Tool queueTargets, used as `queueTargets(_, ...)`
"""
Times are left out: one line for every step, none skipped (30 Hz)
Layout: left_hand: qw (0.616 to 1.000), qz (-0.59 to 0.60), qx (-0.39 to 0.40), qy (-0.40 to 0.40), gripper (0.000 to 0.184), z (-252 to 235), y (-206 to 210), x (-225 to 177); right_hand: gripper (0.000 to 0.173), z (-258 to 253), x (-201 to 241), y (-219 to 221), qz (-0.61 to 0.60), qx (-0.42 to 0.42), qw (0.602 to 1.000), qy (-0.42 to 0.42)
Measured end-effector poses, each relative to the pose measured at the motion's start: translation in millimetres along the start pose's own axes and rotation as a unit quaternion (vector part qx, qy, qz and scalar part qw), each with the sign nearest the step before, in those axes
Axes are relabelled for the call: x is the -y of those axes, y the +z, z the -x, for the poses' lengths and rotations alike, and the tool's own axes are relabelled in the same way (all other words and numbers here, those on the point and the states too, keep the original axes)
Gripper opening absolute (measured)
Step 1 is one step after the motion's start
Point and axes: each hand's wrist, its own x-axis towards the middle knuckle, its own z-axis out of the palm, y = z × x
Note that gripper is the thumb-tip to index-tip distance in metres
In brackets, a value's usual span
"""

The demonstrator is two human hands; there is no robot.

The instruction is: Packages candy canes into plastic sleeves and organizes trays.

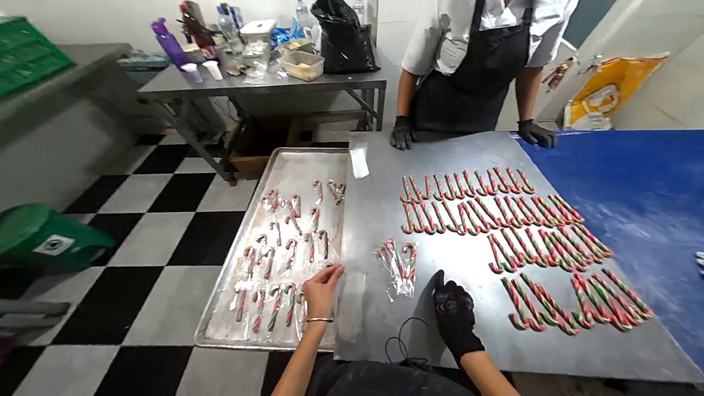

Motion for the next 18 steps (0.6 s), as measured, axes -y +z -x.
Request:
queueTargets(1.0, -0.003, 0.008, 0.015, 0.017, 2, -1, -5, 0.048, 5, 12, -3, 0.001, 0.02, 0.999, -0.028)
queueTargets(0.999, -0.008, 0.021, 0.034, 0.019, 4, -2, -9, 0.048, 7, 20, -8, -0.011, 0.038, 0.998, -0.051)
queueTargets(0.998, -0.007, 0.037, 0.054, 0.022, 6, -2, -12, 0.047, 6, 22, -15, -0.045, 0.049, 0.995, -0.069)
queueTargets(0.996, -0.002, 0.05, 0.076, 0.023, 8, -2, -16, 0.046, 5, 21, -25, -0.109, 0.044, 0.989, -0.085)
queueTargets(0.993, 0.005, 0.058, 0.098, 0.024, 10, -2, -20, 0.044, 3, 18, -32, -0.197, 0.012, 0.975, -0.106)
queueTargets(0.99, 0.013, 0.064, 0.121, 0.024, 13, -1, -22, 0.042, 2, 15, -42, -0.3, -0.01, 0.946, -0.125)
queueTargets(0.987, 0.02, 0.07, 0.143, 0.023, 15, -1, -25, 0.041, 3, 17, -53, -0.41, -0.029, 0.901, -0.142)
queueTargets(0.983, 0.025, 0.078, 0.162, 0.023, 18, -1, -27, 0.044, 8, 23, -68, -0.508, -0.048, 0.846, -0.152)
queueTargets(0.98, 0.027, 0.089, 0.177, 0.023, 21, 0, -31, 0.048, 16, 31, -83, -0.583, -0.07, 0.792, -0.166)
queueTargets(0.976, 0.025, 0.099, 0.191, 0.023, 23, 1, -35, 0.053, 23, 39, -96, -0.625, -0.094, 0.752, -0.189)
queueTargets(0.972, 0.017, 0.107, 0.21, 0.023, 25, 3, -39, 0.055, 29, 47, -106, -0.639, -0.123, 0.729, -0.215)
queueTargets(0.965, 0.008, 0.113, 0.235, 0.024, 27, 5, -42, 0.052, 32, 53, -111, -0.639, -0.148, 0.717, -0.237)
queueTargets(0.958, -0.001, 0.115, 0.261, 0.024, 29, 7, -46, 0.049, 35, 57, -112, -0.631, -0.169, 0.714, -0.253)
queueTargets(0.952, -0.006, 0.116, 0.285, 0.024, 32, 8, -49, 0.045, 36, 60, -111, -0.622, -0.184, 0.714, -0.262)
queueTargets(0.946, -0.006, 0.117, 0.304, 0.023, 34, 9, -52, 0.041, 37, 62, -109, -0.62, -0.187, 0.714, -0.267)
queueTargets(0.941, -0.005, 0.119, 0.316, 0.023, 36, 10, -55, 0.037, 37, 64, -107, -0.62, -0.185, 0.714, -0.267)
queueTargets(0.938, -0.004, 0.122, 0.325, 0.024, 39, 11, -57, 0.034, 37, 64, -104, -0.62, -0.185, 0.714, -0.267)
queueTargets(0.935, -0.004, 0.123, 0.332, 0.025, 41, 11, -58, 0.031, 38, 64, -100, -0.612, -0.189, 0.719, -0.269)
